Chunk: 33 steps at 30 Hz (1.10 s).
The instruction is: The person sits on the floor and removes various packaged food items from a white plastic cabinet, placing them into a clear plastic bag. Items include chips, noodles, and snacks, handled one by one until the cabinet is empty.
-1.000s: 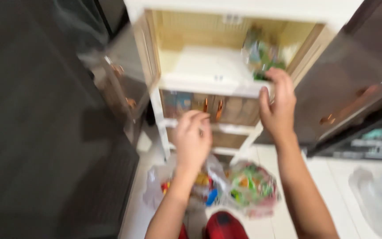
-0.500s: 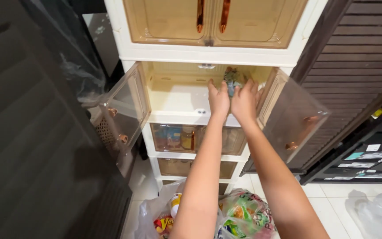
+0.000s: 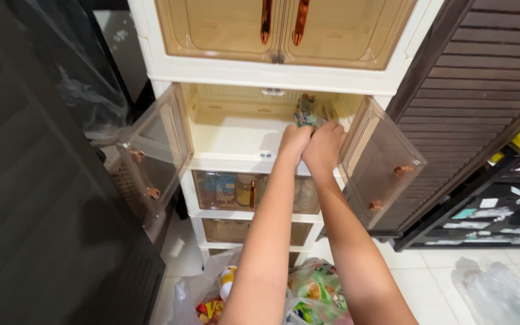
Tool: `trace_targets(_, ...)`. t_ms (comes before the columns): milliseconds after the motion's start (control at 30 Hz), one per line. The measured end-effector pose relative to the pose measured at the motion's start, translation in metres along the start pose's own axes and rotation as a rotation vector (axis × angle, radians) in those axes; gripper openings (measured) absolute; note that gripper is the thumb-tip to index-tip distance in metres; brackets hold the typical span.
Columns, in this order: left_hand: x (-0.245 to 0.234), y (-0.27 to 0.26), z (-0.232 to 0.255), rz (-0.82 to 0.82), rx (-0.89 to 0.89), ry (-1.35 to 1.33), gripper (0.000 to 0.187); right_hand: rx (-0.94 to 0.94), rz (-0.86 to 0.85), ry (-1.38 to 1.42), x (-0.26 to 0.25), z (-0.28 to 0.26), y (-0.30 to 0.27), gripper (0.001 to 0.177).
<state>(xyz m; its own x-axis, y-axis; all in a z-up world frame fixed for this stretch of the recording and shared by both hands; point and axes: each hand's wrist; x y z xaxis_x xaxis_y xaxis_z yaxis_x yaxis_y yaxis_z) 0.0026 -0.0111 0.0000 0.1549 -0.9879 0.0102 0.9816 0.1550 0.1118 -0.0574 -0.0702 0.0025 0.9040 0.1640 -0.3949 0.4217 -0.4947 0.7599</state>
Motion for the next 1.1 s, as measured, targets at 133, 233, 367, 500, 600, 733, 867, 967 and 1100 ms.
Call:
trace_targets(133, -0.002, -0.002, 0.003, -0.016, -0.036, -0.049, 0.040, 0.036, 0.023, 0.047, 0.000, 0.000, -0.001, 0.044)
trace_targets(233, -0.006, -0.006, 0.011, 0.004, -0.069, -0.002, 0.041, 0.061, -0.008, 0.070, -0.003, -0.002, -0.001, 0.044)
trace_targets(367, -0.010, -0.010, 0.020, 0.068, -0.077, 0.008, 0.044, 0.025, 0.006, 0.082, -0.012, -0.010, 0.004, 0.047)
trace_targets(500, -0.011, -0.009, 0.019, 0.151, -0.055, 0.030, 0.047, 0.096, -0.178, 0.074, -0.031, -0.024, 0.007, 0.051)
trace_targets(600, -0.007, -0.004, 0.015, 0.261, 0.003, 0.074, 0.050, 0.073, -0.171, 0.195, -0.043, -0.029, 0.005, 0.057)
trace_targets(733, -0.008, -0.015, 0.017, 0.347, 0.181, 0.200, 0.039, 0.022, -0.139, 0.497, -0.044, -0.018, 0.001, 0.061)
trace_targets(867, -0.013, -0.049, 0.047, 0.368, 0.363, 0.182, 0.031, -0.079, 0.053, 0.807, -0.032, 0.002, -0.007, 0.061)
trace_targets(967, -0.022, -0.078, 0.068, 0.410, 0.270, 0.261, 0.030, -0.053, 0.040, 0.875, -0.020, 0.017, -0.014, 0.057)
trace_targets(1100, -0.046, -0.101, 0.078, 0.382, 0.196, 0.178, 0.029, 0.159, -0.035, 1.078, -0.027, 0.035, -0.012, 0.040)
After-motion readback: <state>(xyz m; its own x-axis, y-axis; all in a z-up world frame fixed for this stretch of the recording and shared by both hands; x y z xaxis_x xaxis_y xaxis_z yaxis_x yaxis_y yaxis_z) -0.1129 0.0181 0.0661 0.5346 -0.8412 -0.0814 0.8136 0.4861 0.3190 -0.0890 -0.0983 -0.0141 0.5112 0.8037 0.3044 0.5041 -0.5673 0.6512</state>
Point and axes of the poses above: each hand's wrist, its own y-axis towards the middle knuckle, its own x-axis out of the palm, z = x × y, and after that the axes turned 13 degrees about z, right-handed
